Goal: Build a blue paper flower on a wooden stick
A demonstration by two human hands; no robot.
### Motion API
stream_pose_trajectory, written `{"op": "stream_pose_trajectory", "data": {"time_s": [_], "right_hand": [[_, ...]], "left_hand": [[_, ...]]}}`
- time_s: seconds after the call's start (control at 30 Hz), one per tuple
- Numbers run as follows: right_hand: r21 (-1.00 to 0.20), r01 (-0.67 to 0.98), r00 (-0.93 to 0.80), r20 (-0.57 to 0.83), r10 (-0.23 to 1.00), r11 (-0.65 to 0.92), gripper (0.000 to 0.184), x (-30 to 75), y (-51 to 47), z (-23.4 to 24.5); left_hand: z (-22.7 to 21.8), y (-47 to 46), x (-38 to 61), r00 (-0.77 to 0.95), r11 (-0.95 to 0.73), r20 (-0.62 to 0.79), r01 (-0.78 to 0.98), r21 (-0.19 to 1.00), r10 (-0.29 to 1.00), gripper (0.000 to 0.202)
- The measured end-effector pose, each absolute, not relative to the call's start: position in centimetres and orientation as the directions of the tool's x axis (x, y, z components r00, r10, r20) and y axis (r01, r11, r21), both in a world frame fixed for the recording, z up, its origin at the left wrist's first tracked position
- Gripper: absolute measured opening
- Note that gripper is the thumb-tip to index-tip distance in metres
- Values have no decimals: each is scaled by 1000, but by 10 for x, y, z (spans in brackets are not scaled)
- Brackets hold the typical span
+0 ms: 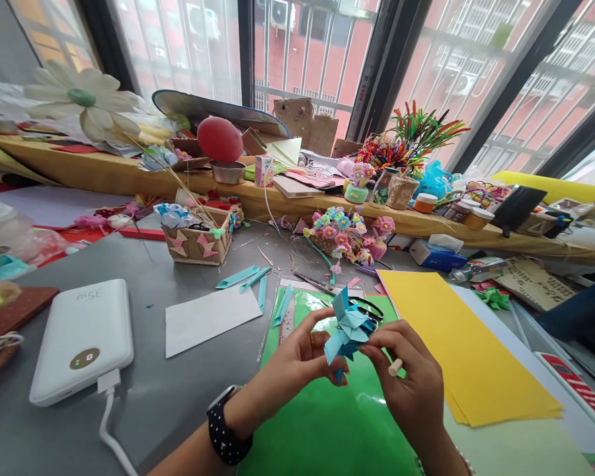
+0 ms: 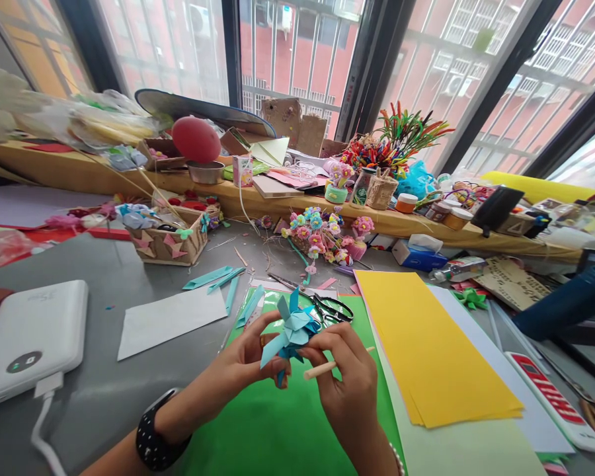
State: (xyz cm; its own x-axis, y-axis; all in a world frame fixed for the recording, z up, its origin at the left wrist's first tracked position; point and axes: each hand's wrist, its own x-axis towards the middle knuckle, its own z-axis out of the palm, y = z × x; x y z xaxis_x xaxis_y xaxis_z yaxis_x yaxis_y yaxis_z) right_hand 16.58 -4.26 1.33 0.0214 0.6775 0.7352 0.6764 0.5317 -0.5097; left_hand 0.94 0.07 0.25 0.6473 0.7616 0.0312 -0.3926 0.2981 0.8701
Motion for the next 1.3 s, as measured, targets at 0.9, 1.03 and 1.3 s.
{"op": "stream_pose_trajectory", "data": {"time_s": [0.9, 1.03, 1.3], "right_hand": [[-506, 703, 123, 778, 616, 499, 26, 168, -52, 16], [-420, 677, -47, 795, 605, 605, 33, 170, -52, 16], [-499, 594, -81, 743, 665, 631, 8, 165, -47, 15]], "left_hand": [[-10, 5, 3, 660, 463, 41, -568, 680, 750, 41], [-10, 5, 4, 662, 466, 48, -575, 673, 748, 40], [-11, 4, 6, 603, 472, -49, -568, 674, 796, 59]]}}
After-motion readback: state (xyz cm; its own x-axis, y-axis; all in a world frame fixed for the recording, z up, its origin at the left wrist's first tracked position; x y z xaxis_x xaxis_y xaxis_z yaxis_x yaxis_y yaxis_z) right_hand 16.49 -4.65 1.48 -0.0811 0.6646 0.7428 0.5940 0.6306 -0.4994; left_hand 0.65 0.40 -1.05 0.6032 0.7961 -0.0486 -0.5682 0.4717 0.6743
